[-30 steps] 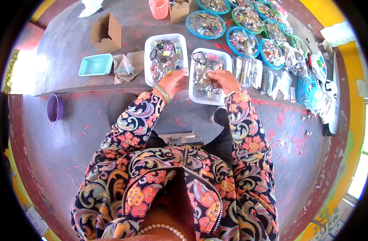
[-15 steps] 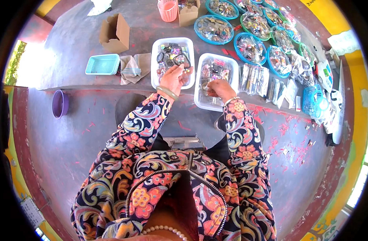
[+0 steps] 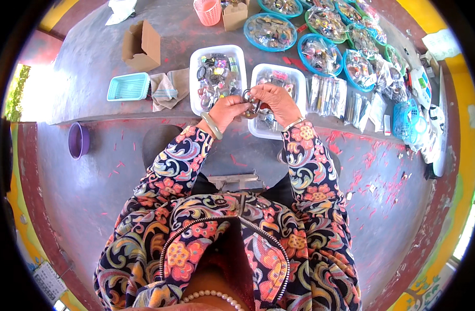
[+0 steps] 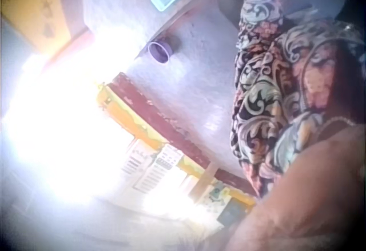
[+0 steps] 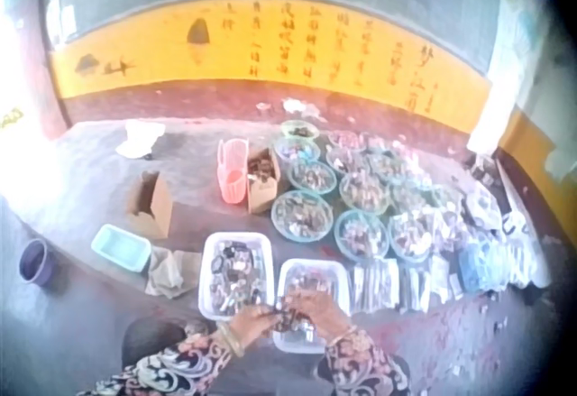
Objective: The person sits on the floor and repeatedly picks up small hair accessories from a white tray, places them into clear plastic bags, and sets the packaged items into a second tray. The process involves handling individual items one by one and organizing them into separate containers.
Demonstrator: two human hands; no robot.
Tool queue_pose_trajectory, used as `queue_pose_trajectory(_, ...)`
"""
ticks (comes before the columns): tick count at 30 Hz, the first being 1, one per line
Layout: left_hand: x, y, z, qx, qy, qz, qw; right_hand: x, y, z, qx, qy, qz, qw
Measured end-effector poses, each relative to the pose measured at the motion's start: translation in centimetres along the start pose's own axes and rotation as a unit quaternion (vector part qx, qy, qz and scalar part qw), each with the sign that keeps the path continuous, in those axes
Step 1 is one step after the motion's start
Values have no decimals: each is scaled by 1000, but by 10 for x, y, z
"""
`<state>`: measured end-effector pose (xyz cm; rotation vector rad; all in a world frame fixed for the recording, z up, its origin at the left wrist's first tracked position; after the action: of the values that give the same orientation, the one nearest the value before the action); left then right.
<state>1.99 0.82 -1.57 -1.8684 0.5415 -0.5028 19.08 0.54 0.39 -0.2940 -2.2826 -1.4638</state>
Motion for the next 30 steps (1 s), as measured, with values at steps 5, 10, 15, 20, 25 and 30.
queue_pose_trajectory(5, -1, 15, 5, -44, 4, -43, 998, -3, -6, 3, 23, -18, -38, 999)
queue_pose_trajectory(10, -3, -10, -5, -56, -70, -226, 970, -13, -5, 3, -1, -72, 81, 994)
queue_pose_trajectory(15, -11, 7, 5, -16, -116, -205, 972, -8, -8, 4, -24, -68, 131, 989)
queue_pose_trajectory(20, -12, 8, 5, -34, -102, -220, 970, -9, -6, 2, -30, -100, 134, 986)
queue_pose_trajectory(25, -11, 4, -2, -71, -91, -171, 978, -8, -10, 5, -41, -90, 135, 986)
queue_pose_trajectory(30, -11, 5, -1, -67, -86, -126, 986, -5, -3, 1, 12, -70, 80, 994)
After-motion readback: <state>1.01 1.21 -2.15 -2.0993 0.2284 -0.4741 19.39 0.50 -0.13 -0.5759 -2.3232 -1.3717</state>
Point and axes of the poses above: each hand's wrist, its own z-axis towards the middle knuckle, its own x-axis out of the palm, y = z × x, the point moved 1 cm from there along z, towards the middle knuckle, and after that the axes turned 12 degrees about z, right-handed, at the moved point
